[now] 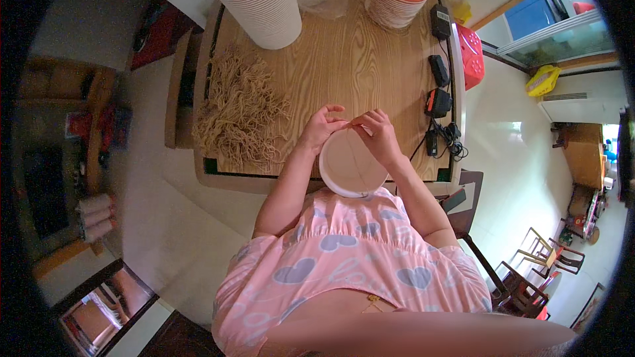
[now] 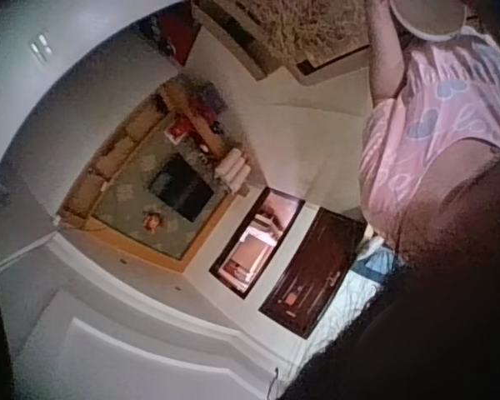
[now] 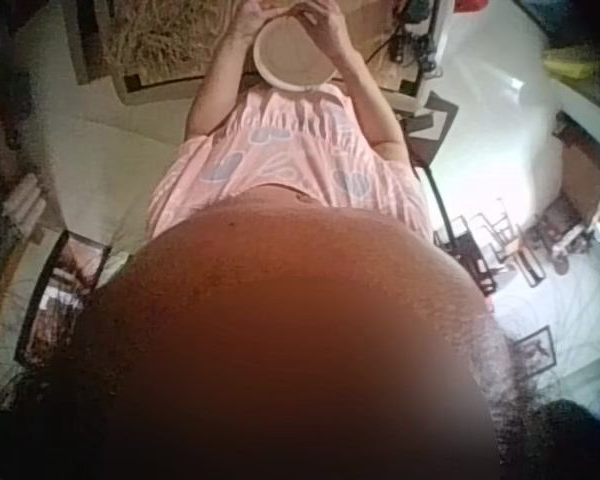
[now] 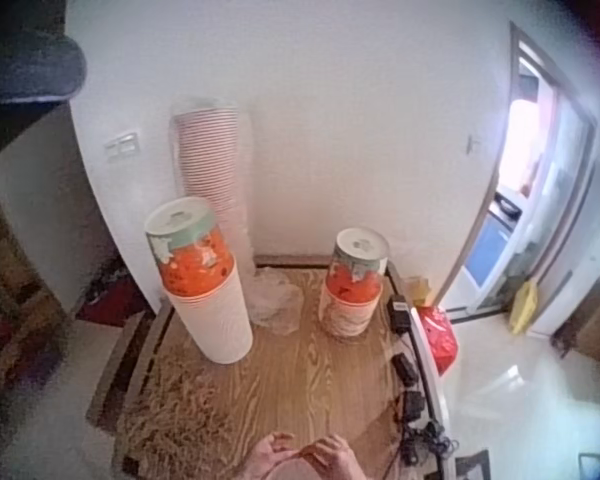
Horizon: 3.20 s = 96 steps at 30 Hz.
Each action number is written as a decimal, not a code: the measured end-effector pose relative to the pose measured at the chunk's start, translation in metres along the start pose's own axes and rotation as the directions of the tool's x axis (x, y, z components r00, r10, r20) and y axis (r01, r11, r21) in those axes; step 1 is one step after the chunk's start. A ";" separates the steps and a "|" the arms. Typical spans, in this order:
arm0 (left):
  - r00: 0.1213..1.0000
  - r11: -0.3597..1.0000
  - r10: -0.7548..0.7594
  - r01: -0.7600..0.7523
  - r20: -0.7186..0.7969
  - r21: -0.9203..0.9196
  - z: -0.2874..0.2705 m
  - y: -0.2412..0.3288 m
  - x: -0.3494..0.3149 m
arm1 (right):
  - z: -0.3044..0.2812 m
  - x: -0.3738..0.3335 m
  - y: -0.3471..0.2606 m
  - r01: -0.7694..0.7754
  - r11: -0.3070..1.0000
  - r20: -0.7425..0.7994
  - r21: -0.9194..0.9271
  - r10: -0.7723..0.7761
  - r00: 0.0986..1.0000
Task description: Packaging shredded material into paper cups.
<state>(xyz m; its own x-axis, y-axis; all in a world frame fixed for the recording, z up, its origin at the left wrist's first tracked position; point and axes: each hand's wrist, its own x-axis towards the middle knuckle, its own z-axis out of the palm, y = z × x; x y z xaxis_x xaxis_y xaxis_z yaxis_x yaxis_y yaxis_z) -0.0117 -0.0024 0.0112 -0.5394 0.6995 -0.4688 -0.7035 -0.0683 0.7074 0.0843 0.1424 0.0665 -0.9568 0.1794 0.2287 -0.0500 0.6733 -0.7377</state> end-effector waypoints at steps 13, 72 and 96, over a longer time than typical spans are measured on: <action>0.830 0.542 0.555 -0.419 0.065 0.728 0.021 -0.007 -0.011 | -0.010 0.022 0.008 0.049 0.998 0.184 0.034 -0.055 0.982; 0.860 0.748 0.494 -0.347 -0.127 0.565 0.009 -0.021 0.005 | 0.008 0.015 0.020 -0.329 0.915 0.263 0.232 0.266 0.927; 0.805 0.721 0.583 -0.450 -0.109 0.528 0.009 -0.029 0.013 | 0.013 0.018 0.016 -0.365 0.901 0.329 0.233 0.280 0.902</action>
<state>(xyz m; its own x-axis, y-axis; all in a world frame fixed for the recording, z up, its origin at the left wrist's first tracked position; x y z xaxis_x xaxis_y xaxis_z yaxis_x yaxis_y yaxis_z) 0.0059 0.0152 -0.0111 -0.8950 0.4455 -0.0229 -0.0200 0.0112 0.9997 0.0630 0.1467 0.0506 -0.9710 0.1144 -0.2097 0.2377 0.3746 -0.8962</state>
